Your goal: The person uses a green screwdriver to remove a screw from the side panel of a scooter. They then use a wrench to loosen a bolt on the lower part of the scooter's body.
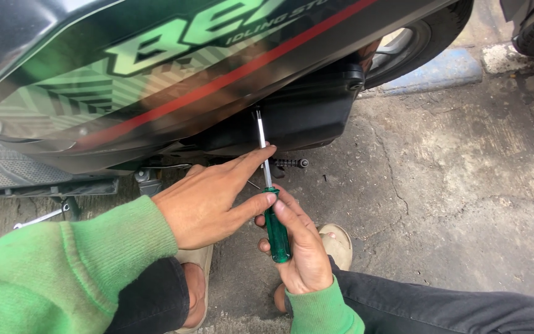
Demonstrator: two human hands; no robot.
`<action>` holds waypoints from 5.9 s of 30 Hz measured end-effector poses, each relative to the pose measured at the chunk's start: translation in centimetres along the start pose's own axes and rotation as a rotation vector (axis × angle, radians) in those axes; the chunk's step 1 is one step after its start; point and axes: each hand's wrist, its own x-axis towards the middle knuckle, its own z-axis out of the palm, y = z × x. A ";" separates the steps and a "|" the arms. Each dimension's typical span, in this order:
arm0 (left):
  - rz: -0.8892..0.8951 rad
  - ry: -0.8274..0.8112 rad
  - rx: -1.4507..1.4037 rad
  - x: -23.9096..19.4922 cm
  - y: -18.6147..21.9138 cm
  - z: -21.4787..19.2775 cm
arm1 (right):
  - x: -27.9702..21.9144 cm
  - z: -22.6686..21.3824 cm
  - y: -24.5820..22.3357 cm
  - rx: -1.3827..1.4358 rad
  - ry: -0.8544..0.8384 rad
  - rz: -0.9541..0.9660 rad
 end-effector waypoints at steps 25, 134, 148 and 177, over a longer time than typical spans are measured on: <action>-0.058 -0.043 -0.010 -0.3 0.8 -0.9 | -0.7 0.9 -1.1 0.092 0.056 0.028; 0.155 -0.174 -0.033 -0.2 0.3 -0.2 | -1.2 0.8 -3.1 -0.052 0.067 0.226; 0.139 -0.152 0.018 0.0 0.2 -0.5 | -1.0 -0.4 -2.4 -0.042 0.090 -0.112; 0.117 -0.136 0.004 0.3 0.3 -1.0 | -1.6 1.1 -3.2 0.033 0.124 0.031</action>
